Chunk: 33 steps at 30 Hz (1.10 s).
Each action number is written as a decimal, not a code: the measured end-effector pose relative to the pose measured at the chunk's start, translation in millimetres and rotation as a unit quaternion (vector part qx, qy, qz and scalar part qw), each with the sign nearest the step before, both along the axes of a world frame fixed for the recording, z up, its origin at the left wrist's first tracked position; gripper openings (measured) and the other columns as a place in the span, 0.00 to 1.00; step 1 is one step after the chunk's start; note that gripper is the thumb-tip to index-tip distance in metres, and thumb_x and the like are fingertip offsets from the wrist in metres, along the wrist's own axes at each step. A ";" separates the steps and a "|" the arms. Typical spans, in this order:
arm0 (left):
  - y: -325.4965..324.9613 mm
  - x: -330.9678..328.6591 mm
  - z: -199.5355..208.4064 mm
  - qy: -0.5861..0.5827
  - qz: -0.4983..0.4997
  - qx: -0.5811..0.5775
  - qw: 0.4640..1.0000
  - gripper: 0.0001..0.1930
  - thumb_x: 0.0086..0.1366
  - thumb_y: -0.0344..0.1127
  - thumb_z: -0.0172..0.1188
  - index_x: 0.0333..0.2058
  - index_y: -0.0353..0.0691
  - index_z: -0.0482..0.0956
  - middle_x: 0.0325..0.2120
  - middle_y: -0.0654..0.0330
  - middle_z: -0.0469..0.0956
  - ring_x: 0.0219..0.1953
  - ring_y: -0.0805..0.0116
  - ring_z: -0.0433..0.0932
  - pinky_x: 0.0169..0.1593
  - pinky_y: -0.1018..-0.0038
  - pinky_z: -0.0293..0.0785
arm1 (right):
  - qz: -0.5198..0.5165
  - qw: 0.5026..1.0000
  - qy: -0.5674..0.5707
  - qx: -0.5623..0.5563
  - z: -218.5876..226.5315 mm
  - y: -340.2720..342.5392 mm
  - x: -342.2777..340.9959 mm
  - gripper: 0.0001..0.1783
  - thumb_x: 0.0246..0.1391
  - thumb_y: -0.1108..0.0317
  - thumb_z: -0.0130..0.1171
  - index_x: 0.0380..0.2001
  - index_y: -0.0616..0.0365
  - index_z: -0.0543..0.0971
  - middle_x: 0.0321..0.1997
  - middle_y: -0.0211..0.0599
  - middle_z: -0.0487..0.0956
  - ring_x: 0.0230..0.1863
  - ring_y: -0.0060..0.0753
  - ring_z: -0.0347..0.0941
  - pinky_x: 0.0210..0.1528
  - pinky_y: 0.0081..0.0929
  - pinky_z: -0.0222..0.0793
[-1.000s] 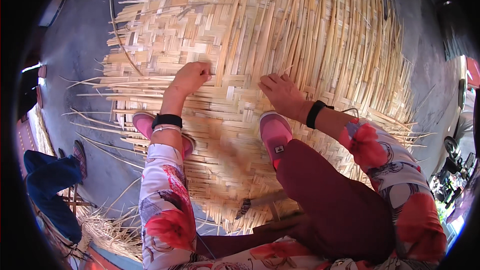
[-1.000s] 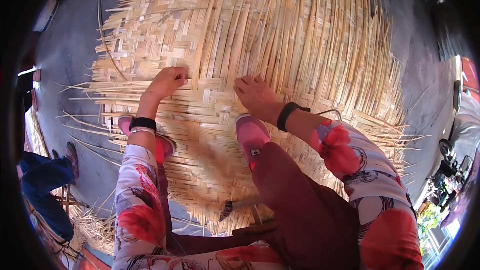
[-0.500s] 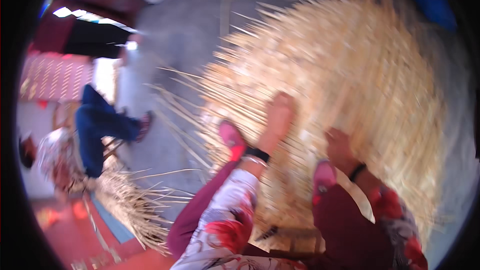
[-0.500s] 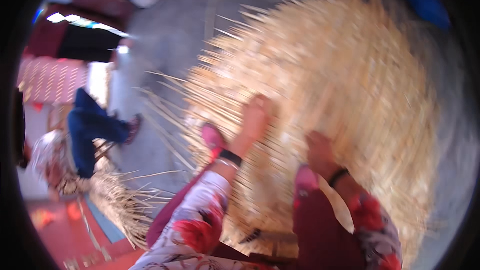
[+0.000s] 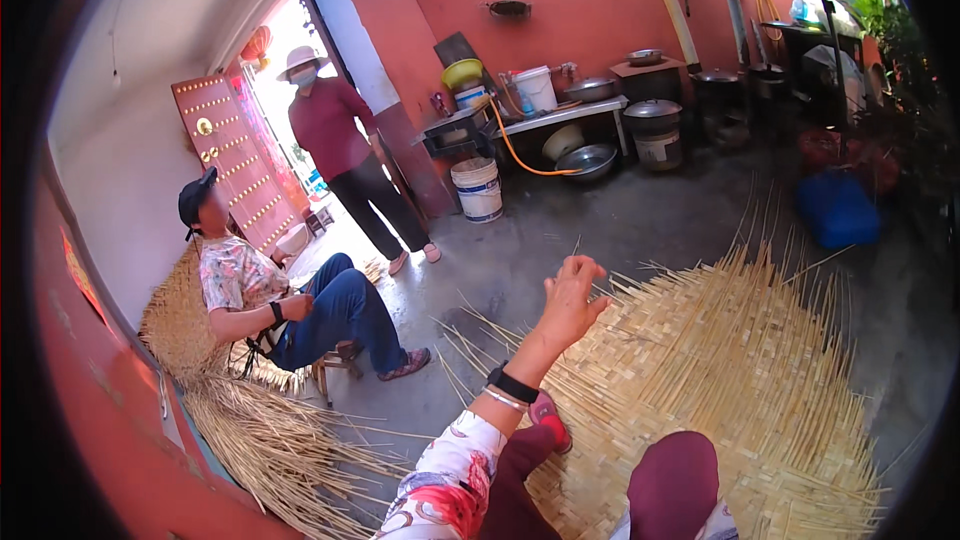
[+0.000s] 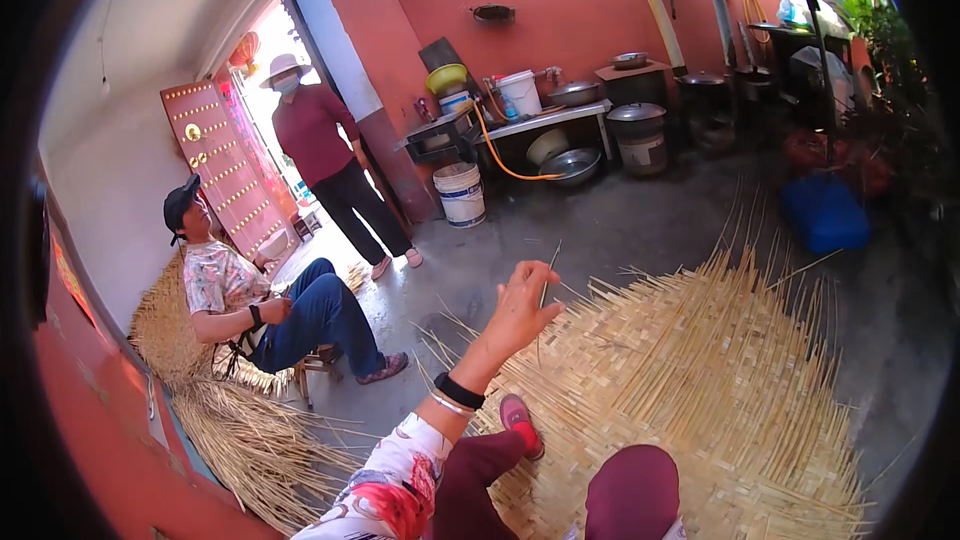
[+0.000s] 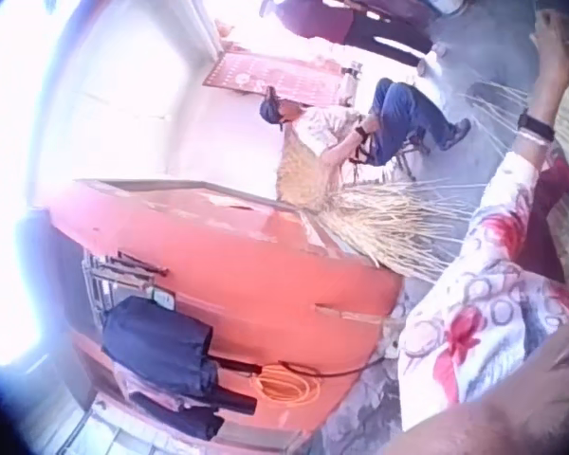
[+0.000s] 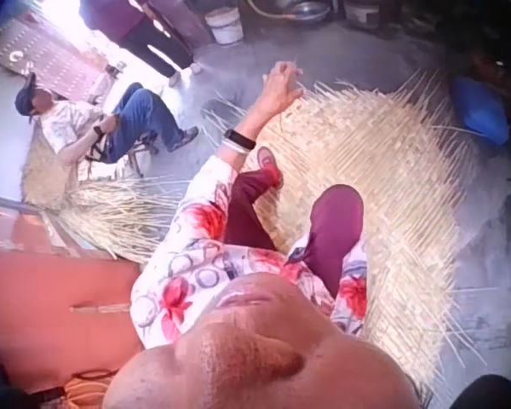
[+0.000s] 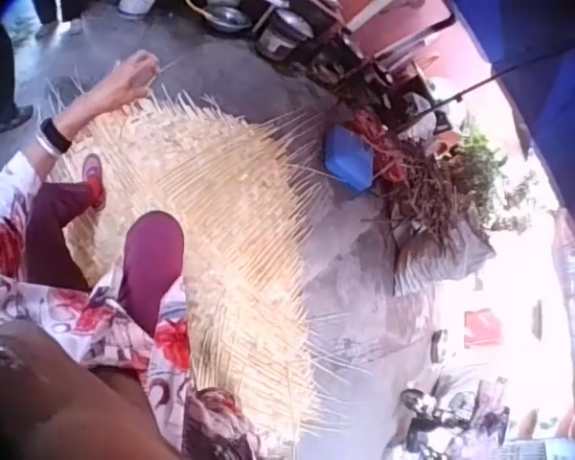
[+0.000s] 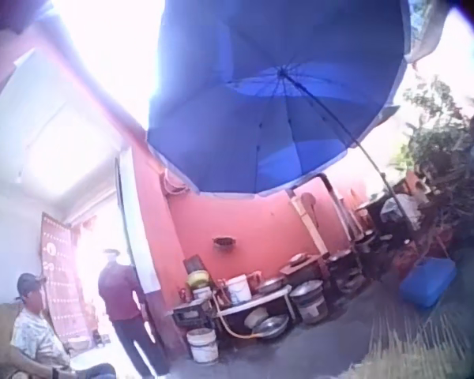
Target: Weaving a large circular mat using thin bamboo strips.
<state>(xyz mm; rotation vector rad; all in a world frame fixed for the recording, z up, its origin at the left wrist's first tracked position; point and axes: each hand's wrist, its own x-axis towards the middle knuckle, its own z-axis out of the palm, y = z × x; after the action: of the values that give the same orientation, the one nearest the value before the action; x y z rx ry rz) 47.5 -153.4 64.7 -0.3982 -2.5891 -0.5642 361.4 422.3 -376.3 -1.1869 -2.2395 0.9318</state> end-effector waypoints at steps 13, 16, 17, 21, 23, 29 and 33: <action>43.2 74.8 50.0 -0.163 -0.089 -0.052 0.981 0.20 0.51 0.41 0.69 0.40 0.39 0.77 0.41 0.51 0.74 0.46 0.55 0.74 0.49 0.66 0.69 | 0.133 0.976 0.130 -0.114 112.9 -23.5 -54.2 0.28 0.56 0.58 0.52 0.52 0.71 0.70 0.49 0.55 0.75 0.47 0.51 0.74 0.41 0.42 0.74; 41.1 81.7 57.7 -0.169 -0.117 -0.007 0.979 0.19 0.50 0.40 0.69 0.38 0.36 0.78 0.37 0.52 0.77 0.41 0.58 0.76 0.46 0.69 0.71 | 0.139 0.973 0.137 -0.119 116.8 -22.3 -57.0 0.28 0.56 0.59 0.52 0.53 0.71 0.70 0.49 0.54 0.75 0.47 0.50 0.74 0.41 0.41 0.74; 39.6 85.5 57.8 -0.177 -0.172 0.026 0.969 0.19 0.51 0.40 0.69 0.38 0.35 0.78 0.36 0.52 0.78 0.40 0.60 0.77 0.45 0.69 0.72 | 0.143 0.973 0.137 -0.118 117.6 -20.9 -55.6 0.27 0.56 0.59 0.52 0.53 0.71 0.70 0.49 0.54 0.75 0.47 0.50 0.74 0.41 0.41 0.74; 28.8 91.3 65.2 -0.206 -0.110 0.050 0.971 0.18 0.53 0.39 0.68 0.38 0.33 0.78 0.34 0.55 0.79 0.39 0.64 0.77 0.44 0.70 0.72 | 0.162 0.970 0.133 -0.125 122.0 -18.1 -56.1 0.27 0.56 0.59 0.52 0.53 0.70 0.69 0.49 0.54 0.75 0.47 0.49 0.74 0.40 0.40 0.74; 27.5 89.8 69.1 -0.196 -0.150 0.068 0.967 0.18 0.54 0.39 0.68 0.38 0.33 0.78 0.33 0.56 0.80 0.37 0.65 0.77 0.43 0.71 0.72 | 0.163 0.968 0.139 -0.132 123.5 -17.0 -56.9 0.27 0.57 0.59 0.51 0.53 0.70 0.69 0.49 0.53 0.75 0.47 0.48 0.74 0.40 0.40 0.74; 53.4 84.0 70.8 -0.263 -0.150 0.127 0.945 0.15 0.59 0.37 0.64 0.40 0.33 0.77 0.33 0.61 0.78 0.38 0.73 0.75 0.44 0.75 0.71 | 0.175 0.964 0.147 -0.139 125.5 -14.9 -59.5 0.26 0.57 0.60 0.51 0.54 0.69 0.69 0.50 0.52 0.75 0.47 0.47 0.74 0.40 0.38 0.74; 75.1 83.5 68.1 -0.251 -0.235 0.116 0.932 0.14 0.60 0.37 0.62 0.40 0.33 0.77 0.33 0.61 0.78 0.37 0.74 0.75 0.44 0.76 0.71 | 0.183 0.960 0.153 -0.150 129.1 -13.1 -60.0 0.26 0.58 0.61 0.51 0.54 0.68 0.69 0.50 0.52 0.75 0.47 0.46 0.74 0.39 0.37 0.73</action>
<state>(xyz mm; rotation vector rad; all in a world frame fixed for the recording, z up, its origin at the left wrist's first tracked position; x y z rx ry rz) 131.0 -78.3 132.8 -0.9044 -2.8504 -1.2700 301.4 409.2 -247.2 -0.6827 -2.1455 1.5320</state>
